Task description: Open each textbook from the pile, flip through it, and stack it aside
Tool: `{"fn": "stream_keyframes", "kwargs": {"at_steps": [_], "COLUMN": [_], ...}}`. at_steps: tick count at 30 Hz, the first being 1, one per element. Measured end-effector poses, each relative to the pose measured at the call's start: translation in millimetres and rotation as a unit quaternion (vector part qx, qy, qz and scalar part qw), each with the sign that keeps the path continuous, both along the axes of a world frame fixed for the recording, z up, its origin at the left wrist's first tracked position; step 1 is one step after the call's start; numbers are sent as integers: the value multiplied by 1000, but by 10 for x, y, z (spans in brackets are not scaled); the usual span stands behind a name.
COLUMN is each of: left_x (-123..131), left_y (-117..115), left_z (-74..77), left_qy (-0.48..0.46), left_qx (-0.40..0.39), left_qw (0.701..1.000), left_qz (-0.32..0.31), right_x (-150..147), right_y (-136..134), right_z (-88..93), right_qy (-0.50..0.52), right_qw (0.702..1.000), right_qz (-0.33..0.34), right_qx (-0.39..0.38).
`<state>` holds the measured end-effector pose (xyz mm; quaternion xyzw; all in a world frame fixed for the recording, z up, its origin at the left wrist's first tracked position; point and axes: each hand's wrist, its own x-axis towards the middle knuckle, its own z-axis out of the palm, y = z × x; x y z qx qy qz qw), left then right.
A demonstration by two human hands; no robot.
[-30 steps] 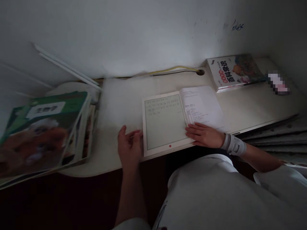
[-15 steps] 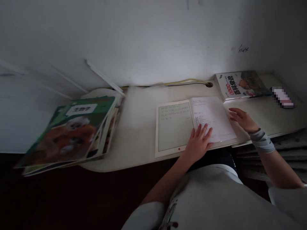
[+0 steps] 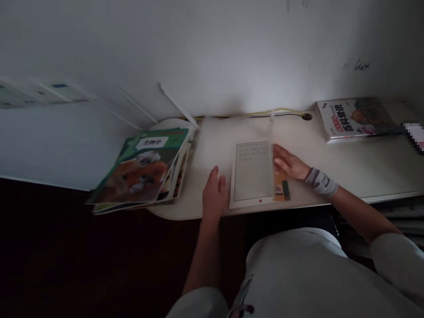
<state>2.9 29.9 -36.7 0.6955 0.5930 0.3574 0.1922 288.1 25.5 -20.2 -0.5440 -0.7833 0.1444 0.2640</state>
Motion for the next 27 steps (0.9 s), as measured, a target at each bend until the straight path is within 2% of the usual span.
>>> {"fn": "stream_keyframes", "kwargs": {"at_steps": [2, 4, 6, 8, 13, 15, 19, 22, 24, 26, 27], "left_x": [-155, -202, -191, -171, -147, -107, 57, 169, 203, 204, 198], "left_y": [122, 155, 152, 158, 236, 270, 380, 512, 595, 661, 688], "left_z": [-33, -70, -86, -62, 176, 277, 342, 322, 334, 380, 409], "left_qy": [-53, -107, -137, -138, -44, -34, -87, -125, -139, -163, -181], "left_qx": [-62, -90, -88, -76, 18, 25, -116, -203, -231, -265, -284], "left_qw": [996, 990, 987, 987, 999, 999, 988, 969, 962, 950, 941], "left_qz": [23, 16, 6, 8, 8, 1, -53, -67, -53, -42, -37], "right_x": [-207, -343, -424, -476, -565, -586, -589, -502, -378, -218, -137], "right_y": [77, 96, 100, 125, 274, 314, 348, 385, 413, 423, 418], "right_z": [39, 74, 116, 160, 166, 118, 3, -73, -116, -148, -156], "right_qy": [-43, -115, -160, -164, -172, -176, -170, -104, -1, 149, 233], "right_qw": [998, 989, 981, 982, 981, 980, 981, 993, 1000, 987, 968], "right_qz": [47, 78, 79, 64, 66, 76, 91, 58, 1, -65, -86], "right_qx": [-12, -45, -71, -63, -66, -60, -36, -24, -8, -18, -46]}}
